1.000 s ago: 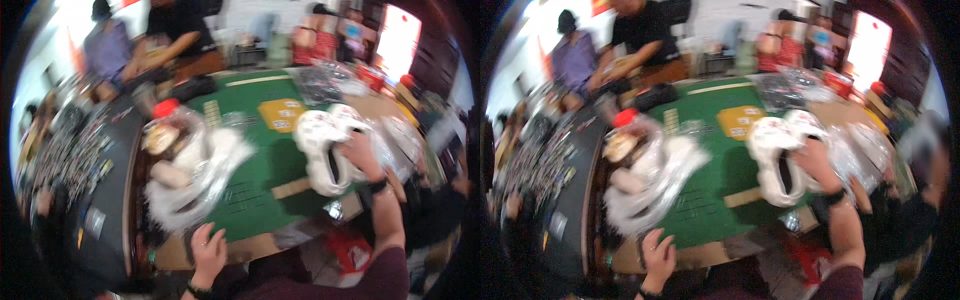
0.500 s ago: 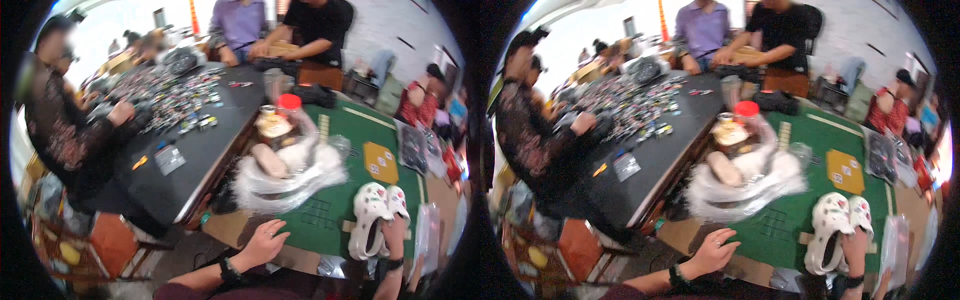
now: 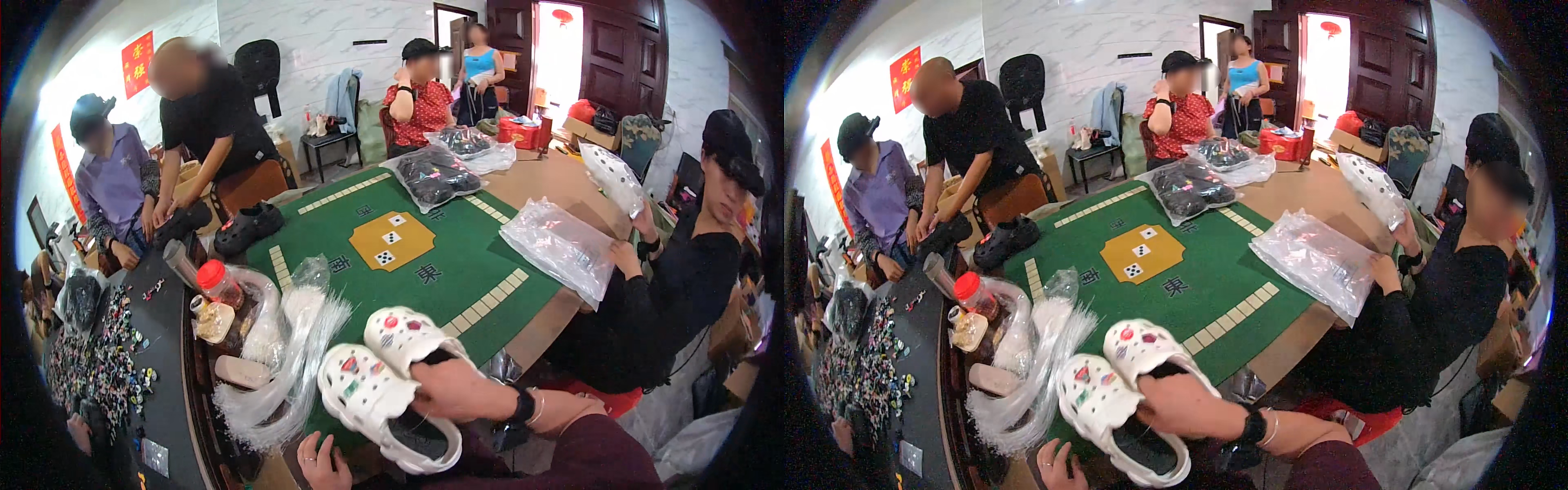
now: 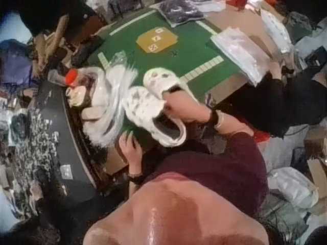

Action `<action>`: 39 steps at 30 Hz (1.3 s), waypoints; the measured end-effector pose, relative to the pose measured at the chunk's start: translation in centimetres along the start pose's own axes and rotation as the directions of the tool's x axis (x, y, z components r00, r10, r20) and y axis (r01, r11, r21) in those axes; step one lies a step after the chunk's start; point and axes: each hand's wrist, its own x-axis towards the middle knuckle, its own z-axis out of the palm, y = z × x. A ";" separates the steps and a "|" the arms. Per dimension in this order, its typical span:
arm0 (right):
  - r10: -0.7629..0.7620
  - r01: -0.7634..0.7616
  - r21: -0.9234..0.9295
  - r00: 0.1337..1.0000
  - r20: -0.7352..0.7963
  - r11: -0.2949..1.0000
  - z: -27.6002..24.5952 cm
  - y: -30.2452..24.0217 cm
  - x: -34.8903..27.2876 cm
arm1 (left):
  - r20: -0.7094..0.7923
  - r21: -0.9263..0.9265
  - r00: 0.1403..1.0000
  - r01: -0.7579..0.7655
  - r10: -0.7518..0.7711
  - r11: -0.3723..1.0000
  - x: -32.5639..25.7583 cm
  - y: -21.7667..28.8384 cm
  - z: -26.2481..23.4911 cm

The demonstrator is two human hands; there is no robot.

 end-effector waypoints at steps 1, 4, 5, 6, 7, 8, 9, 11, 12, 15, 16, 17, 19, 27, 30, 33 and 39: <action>0.035 -0.036 0.008 0.995 0.099 0.999 1.0 -0.8 0.1 | -0.013 -0.019 0.999 0.034 -0.034 0.999 0.1 0.2 -0.2; 0.039 -0.040 -0.001 0.970 0.238 0.999 3.5 -2.3 0.0 | -0.044 -0.051 0.997 0.063 -0.065 0.997 0.5 0.7 -0.5; 0.048 -0.052 0.017 0.982 0.181 0.999 4.1 -2.7 -0.2 | -0.070 -0.100 0.994 0.082 -0.089 0.992 0.5 0.9 -0.5; 0.018 -0.022 0.024 0.987 0.161 0.999 4.4 -2.7 -0.4 | -0.092 -0.148 0.989 0.101 -0.115 0.984 0.4 1.1 -0.4; 0.044 -0.048 0.030 0.989 0.140 0.998 4.5 -2.8 -0.4 | -0.127 -0.155 0.986 0.092 -0.113 0.984 0.5 1.1 -0.3; 0.086 -0.092 0.036 0.987 0.136 0.995 4.6 -2.9 -0.5 | -0.122 -0.150 0.985 0.104 -0.123 0.983 0.6 1.1 -0.2; 0.106 -0.113 0.028 0.981 0.164 0.993 4.4 -2.8 -0.6 | -0.106 -0.225 0.988 0.088 -0.115 0.970 0.7 0.9 0.0; 0.105 -0.109 0.020 0.982 0.159 0.994 3.9 -2.9 -0.9 | -0.048 -0.235 0.998 0.029 -0.041 0.972 0.8 0.5 0.1; 0.121 -0.125 0.021 0.983 0.138 0.992 3.6 -3.0 -1.1 | -0.048 -0.245 0.999 0.009 -0.021 0.970 0.8 0.5 0.3; 0.110 -0.111 0.001 0.981 0.158 0.994 3.1 -3.3 -1.8 | -0.039 -0.219 0.999 -0.020 0.012 0.976 0.8 0.4 0.6; 0.140 -0.133 -0.049 0.968 0.210 0.990 3.1 -3.3 -1.9 | -0.040 -0.219 0.999 -0.022 0.014 0.976 0.8 0.5 0.7; 0.141 -0.132 -0.057 0.968 0.206 0.990 3.2 -3.4 -2.0 | -0.057 -0.237 0.998 -0.019 0.006 0.971 0.8 0.6 0.8; 0.137 -0.126 -0.066 0.970 0.203 0.990 3.7 -3.3 -2.1 | -0.058 -0.282 0.998 -0.023 0.007 0.959 1.1 0.9 0.8; 0.121 -0.124 0.023 0.985 0.120 0.992 6.3 -3.0 -2.0 | 0.034 -0.350 0.989 -0.122 0.143 0.929 2.9 2.4 -0.2; 0.103 -0.108 0.042 0.988 0.113 0.993 6.4 -3.3 -2.0 | -0.005 -0.357 0.995 -0.094 0.099 0.929 3.3 2.6 -0.3; 0.059 -0.063 0.069 0.996 0.068 0.996 6.1 -3.7 -1.7 | 0.008 -0.335 0.996 -0.085 0.093 0.938 3.2 2.5 -0.4; 0.104 -0.109 0.050 0.990 0.093 0.993 6.0 -4.6 -1.1 | -0.001 -0.308 0.998 -0.056 0.058 0.950 2.6 2.0 -0.5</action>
